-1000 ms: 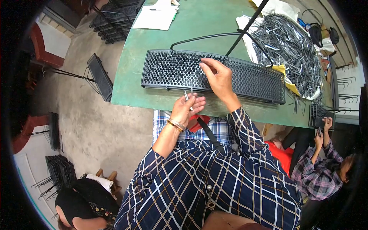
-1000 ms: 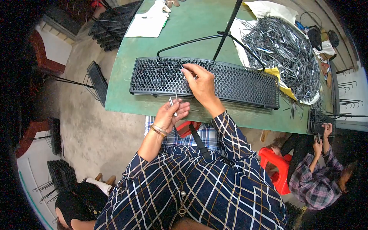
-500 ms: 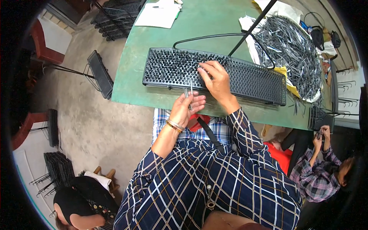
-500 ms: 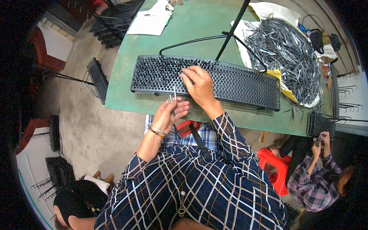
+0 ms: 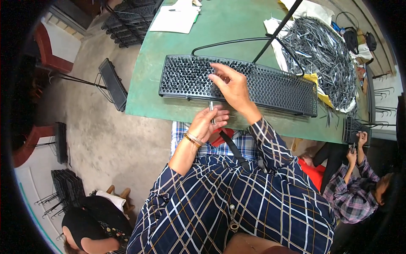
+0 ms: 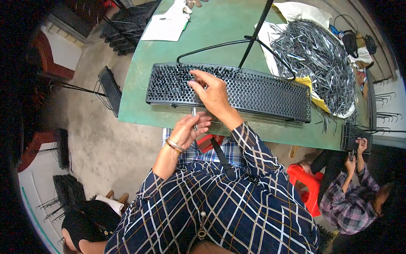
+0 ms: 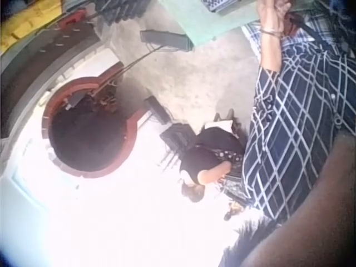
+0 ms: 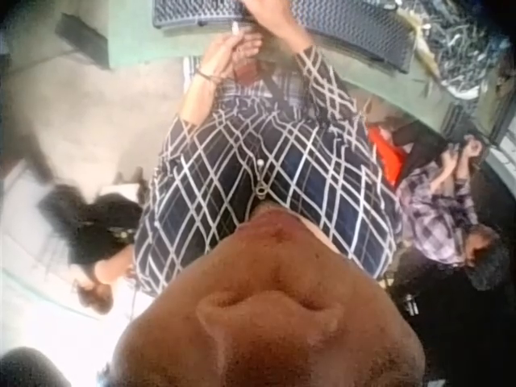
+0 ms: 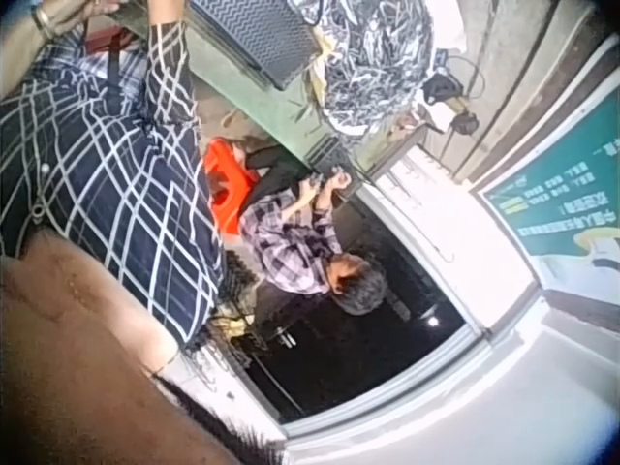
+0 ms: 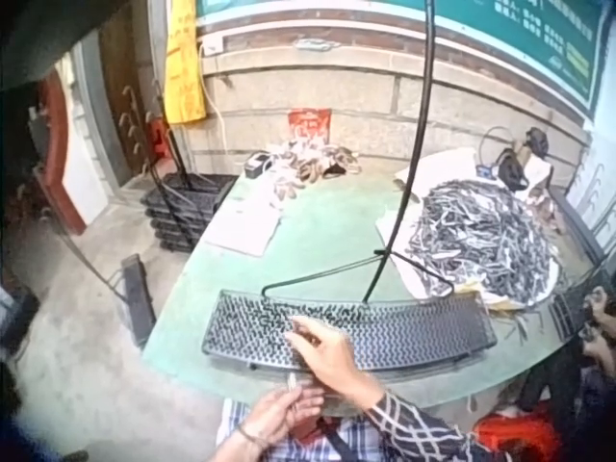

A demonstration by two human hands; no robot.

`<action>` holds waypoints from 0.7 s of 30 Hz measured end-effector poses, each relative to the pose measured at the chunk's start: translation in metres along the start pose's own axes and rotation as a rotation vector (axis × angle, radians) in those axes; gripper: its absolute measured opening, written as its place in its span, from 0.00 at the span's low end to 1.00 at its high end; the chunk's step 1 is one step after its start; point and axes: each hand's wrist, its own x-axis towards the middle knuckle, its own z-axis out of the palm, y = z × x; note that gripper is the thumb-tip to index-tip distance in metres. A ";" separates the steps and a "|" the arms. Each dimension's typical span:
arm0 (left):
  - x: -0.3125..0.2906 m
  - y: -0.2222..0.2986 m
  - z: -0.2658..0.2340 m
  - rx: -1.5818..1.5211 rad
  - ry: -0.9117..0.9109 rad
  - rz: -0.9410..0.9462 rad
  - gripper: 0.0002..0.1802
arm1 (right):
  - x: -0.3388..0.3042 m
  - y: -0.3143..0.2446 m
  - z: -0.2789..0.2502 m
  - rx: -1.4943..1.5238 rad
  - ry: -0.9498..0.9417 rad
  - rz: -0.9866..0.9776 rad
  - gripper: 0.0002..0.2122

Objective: Assembling small metal components into a perforated grill frame by hand.

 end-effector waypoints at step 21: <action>0.000 0.002 -0.006 -0.094 -0.081 -0.108 0.17 | 0.010 0.021 0.012 -0.515 0.006 -0.586 0.08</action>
